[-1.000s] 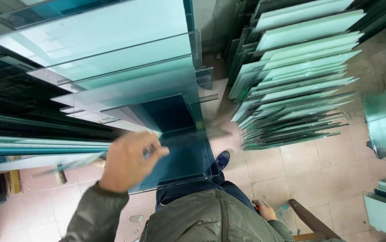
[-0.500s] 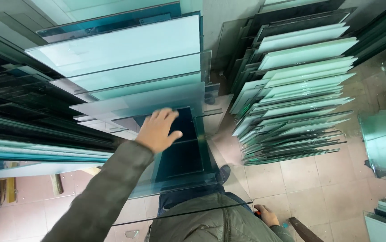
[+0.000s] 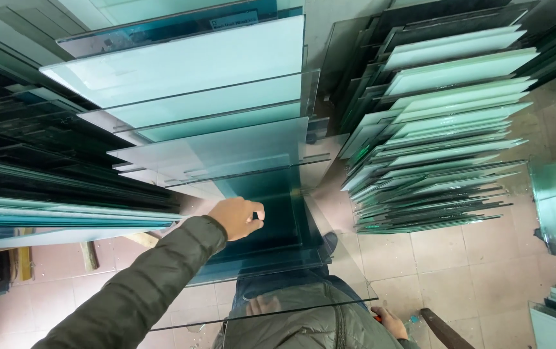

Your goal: Measuring and marking a glass sheet on a workbench followed by sorting through a large vertical inventory of glass panels.

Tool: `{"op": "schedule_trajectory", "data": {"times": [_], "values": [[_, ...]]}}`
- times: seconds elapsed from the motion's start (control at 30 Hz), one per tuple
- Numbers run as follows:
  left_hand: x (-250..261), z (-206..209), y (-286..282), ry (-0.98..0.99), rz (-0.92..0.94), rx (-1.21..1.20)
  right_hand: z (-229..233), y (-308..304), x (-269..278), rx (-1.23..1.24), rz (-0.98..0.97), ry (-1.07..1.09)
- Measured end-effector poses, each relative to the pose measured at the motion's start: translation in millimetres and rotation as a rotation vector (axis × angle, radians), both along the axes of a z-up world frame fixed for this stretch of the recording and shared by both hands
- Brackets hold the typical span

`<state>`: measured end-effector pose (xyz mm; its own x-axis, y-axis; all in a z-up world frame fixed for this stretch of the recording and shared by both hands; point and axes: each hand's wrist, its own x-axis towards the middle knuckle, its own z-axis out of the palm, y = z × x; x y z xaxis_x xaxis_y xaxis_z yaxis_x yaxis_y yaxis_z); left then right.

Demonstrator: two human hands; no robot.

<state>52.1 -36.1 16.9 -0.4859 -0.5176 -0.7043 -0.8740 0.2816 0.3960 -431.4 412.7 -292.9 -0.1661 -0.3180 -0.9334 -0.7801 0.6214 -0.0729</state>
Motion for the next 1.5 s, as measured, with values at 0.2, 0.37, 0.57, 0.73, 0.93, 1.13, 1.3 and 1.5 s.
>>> {"op": "schedule_trajectory", "data": {"times": [0.2, 0.37, 0.57, 0.73, 0.93, 1.13, 1.3, 1.5], "values": [[21, 69, -61, 0.344, 0.065, -1.094, -41, 12, -17, -0.034, 0.155, 0.023], [35, 48, -105, 0.278, 0.307, -0.908, 31, -40, 2, 0.021, -0.218, 0.024], [42, 43, -113, 0.342, 0.356, -0.610, 36, -36, 1, -0.061, -0.264, 0.002], [35, 66, -69, 0.327, 0.191, -0.531, 14, -20, 0, -0.055, -0.122, 0.030], [12, 111, 7, 0.125, -0.020, -0.134, -40, 5, -5, -0.075, -0.002, -0.057], [3, 66, -21, 0.134, 0.002, -0.070, -10, -44, 4, -0.035, 0.084, -0.003], [12, -53, -78, -0.004, 0.114, -0.791, 23, -68, 5, -0.106, -0.340, -0.067], [12, -87, -95, 0.110, 0.278, -0.773, 60, -74, 10, -0.130, -0.512, -0.038]]}}
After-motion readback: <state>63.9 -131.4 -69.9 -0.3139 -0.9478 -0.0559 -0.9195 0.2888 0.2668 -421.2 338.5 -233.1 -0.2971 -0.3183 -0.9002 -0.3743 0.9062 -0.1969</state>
